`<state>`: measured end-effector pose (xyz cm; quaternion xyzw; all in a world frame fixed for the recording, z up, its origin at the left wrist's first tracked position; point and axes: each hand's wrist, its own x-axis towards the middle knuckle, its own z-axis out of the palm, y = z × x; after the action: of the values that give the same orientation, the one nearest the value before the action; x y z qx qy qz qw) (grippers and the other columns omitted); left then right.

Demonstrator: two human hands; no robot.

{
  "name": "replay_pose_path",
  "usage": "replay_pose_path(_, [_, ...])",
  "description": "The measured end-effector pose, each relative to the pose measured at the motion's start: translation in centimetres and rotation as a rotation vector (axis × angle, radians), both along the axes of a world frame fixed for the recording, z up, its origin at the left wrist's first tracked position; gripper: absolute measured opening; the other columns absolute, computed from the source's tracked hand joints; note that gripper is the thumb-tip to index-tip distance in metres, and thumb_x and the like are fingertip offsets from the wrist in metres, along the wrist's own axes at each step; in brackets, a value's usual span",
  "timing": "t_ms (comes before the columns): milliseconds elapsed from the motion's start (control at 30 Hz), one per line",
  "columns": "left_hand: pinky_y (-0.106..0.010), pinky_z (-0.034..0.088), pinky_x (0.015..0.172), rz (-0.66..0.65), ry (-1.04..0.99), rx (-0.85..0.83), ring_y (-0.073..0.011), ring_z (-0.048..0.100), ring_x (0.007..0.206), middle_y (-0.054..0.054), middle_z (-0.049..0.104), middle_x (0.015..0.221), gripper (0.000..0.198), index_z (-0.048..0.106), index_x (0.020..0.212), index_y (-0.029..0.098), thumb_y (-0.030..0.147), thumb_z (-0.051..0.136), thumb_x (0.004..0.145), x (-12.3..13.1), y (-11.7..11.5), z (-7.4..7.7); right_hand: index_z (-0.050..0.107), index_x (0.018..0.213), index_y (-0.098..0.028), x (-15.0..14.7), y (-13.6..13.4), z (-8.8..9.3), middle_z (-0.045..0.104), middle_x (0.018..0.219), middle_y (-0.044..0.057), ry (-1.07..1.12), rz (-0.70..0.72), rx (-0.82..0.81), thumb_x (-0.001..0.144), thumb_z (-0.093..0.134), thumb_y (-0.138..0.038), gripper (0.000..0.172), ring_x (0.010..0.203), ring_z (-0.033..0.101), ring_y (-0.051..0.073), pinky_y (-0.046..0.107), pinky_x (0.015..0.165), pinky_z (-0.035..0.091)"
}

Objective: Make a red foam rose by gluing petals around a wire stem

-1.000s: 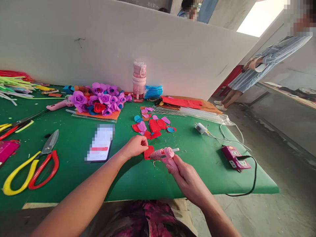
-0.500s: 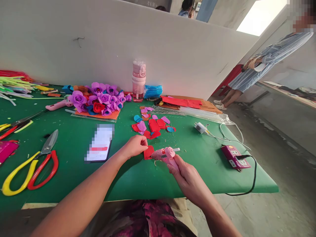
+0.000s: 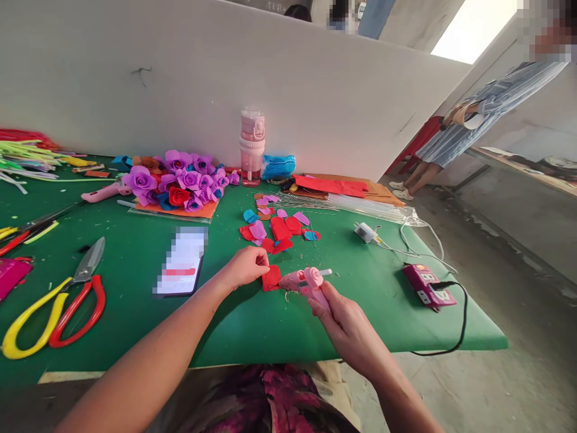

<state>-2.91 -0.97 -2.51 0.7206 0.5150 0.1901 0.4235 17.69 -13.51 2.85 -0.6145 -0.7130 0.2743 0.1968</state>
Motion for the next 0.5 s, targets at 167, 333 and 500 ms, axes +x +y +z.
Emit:
replay_pose_path(167, [-0.025, 0.034, 0.052, 0.002, 0.004, -0.002, -0.0143, 0.051, 0.059, 0.002, 0.057, 0.06, 0.004, 0.053, 0.059, 0.019, 0.02, 0.055, 0.062, 0.03, -0.05, 0.04, 0.044, 0.086, -0.023, 0.1, 0.03, -0.02, 0.058, 0.067, 0.0, -0.009, -0.014, -0.021, 0.095, 0.032, -0.039, 0.023, 0.056, 0.05, 0.016, 0.024, 0.053, 0.033])
replay_pose_path(333, [-0.025, 0.034, 0.052, -0.003, 0.008, -0.003, -0.014, 0.051, 0.059, 0.002, 0.056, 0.06, 0.005, 0.053, 0.059, 0.019, 0.02, 0.054, 0.063, 0.03, -0.13, 0.24, 0.043, 0.085, -0.023, 0.24, -0.03, -0.09, 0.057, 0.067, 0.0, -0.014, -0.025, -0.034, 0.095, 0.032, -0.04, 0.023, 0.056, 0.05, 0.016, 0.025, 0.053, 0.034])
replay_pose_path(500, [-0.025, 0.034, 0.052, 0.0, 0.028, -0.005, -0.014, 0.051, 0.059, 0.002, 0.056, 0.06, 0.005, 0.053, 0.058, 0.018, 0.02, 0.054, 0.063, 0.08, -0.16, 0.45, 0.042, 0.083, -0.023, 0.35, -0.02, -0.1, 0.058, 0.066, 0.0, -0.022, -0.043, -0.027, 0.095, 0.031, -0.042, 0.025, 0.056, 0.05, 0.017, 0.025, 0.053, 0.034])
